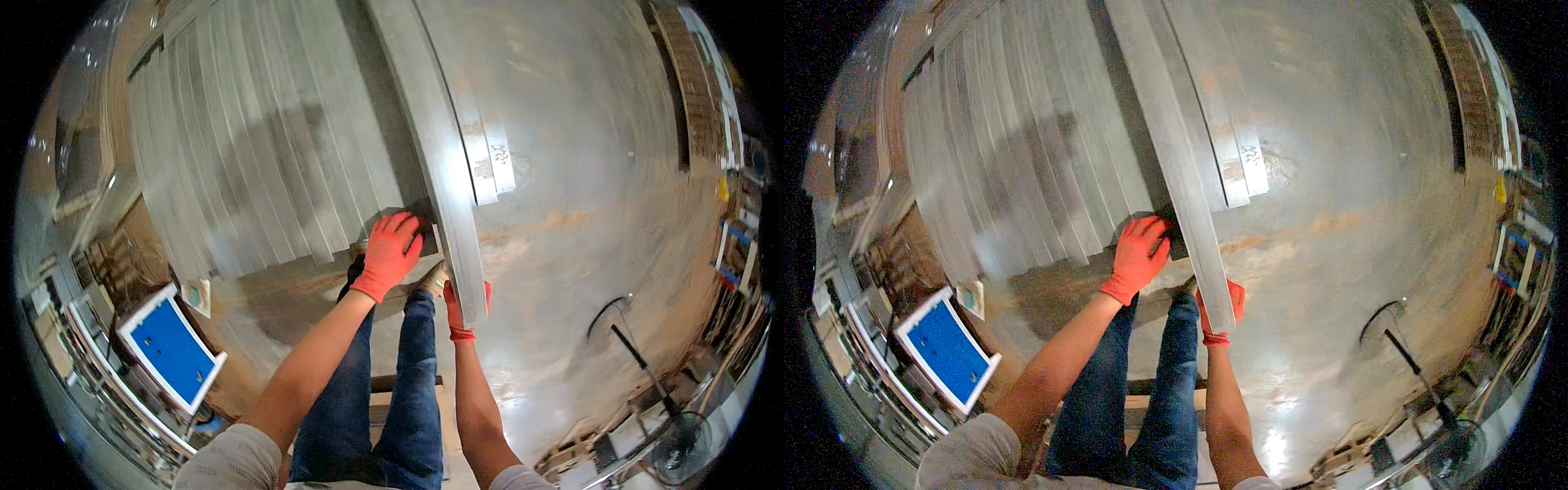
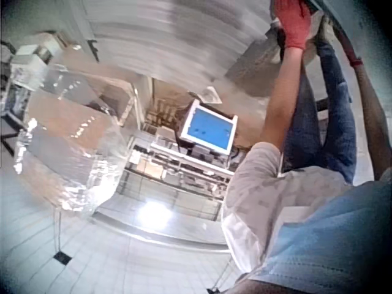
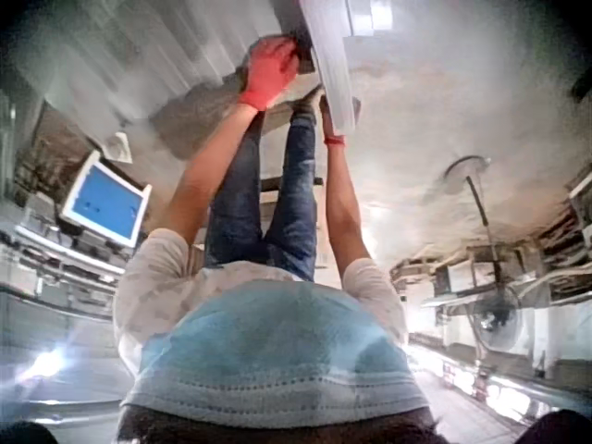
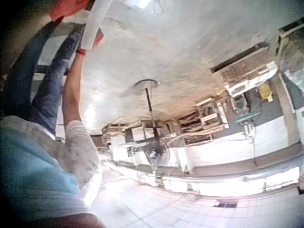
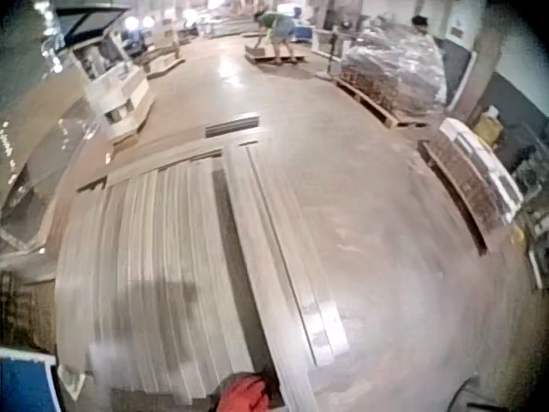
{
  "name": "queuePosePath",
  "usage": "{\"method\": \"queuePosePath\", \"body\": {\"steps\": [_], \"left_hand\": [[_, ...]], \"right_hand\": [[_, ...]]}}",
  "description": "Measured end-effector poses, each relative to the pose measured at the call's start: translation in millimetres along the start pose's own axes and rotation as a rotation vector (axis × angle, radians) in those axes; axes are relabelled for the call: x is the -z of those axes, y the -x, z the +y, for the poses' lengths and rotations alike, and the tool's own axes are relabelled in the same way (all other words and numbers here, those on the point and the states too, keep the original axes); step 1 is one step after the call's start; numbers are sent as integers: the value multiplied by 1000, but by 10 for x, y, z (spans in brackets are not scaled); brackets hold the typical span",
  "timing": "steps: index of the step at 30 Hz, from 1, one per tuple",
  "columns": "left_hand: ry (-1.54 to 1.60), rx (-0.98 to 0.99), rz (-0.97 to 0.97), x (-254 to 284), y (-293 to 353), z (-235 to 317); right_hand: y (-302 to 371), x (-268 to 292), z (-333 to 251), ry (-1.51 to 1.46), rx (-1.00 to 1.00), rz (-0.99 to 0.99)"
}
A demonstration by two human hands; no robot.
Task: The person feeds wooden panels into a processing machine and then carries and stacks the panels onto a wooden pallet.
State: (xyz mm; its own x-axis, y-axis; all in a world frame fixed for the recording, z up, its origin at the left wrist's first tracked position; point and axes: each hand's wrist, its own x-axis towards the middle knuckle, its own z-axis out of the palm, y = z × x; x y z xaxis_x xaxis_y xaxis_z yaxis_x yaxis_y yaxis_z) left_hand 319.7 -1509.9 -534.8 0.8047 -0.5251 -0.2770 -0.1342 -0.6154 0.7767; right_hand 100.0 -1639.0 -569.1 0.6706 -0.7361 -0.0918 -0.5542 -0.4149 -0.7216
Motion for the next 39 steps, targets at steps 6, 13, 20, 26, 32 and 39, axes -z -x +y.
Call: {"method": "queuePosePath", "body": {"steps": [6,13,20,26,32,39], "left_hand": [[1114,237,111,134,-280,714],[705,140,82,237,-956,647],[720,109,-8,316,-1093,583],[727,229,20,541,-1301,246],[1174,486,32,910,-2023,711],[253,-100,66,1423,-2377,677]], "right_hand": [[108,79,341,-1,-40,-64],[499,584,263,-1506,-619,-236],[165,360,201,-1329,-280,-274],[389,460,-3,-1313,-423,-231],[611,455,12,-1342,-452,-182],[197,469,-224,-1197,-470,-209]]}}
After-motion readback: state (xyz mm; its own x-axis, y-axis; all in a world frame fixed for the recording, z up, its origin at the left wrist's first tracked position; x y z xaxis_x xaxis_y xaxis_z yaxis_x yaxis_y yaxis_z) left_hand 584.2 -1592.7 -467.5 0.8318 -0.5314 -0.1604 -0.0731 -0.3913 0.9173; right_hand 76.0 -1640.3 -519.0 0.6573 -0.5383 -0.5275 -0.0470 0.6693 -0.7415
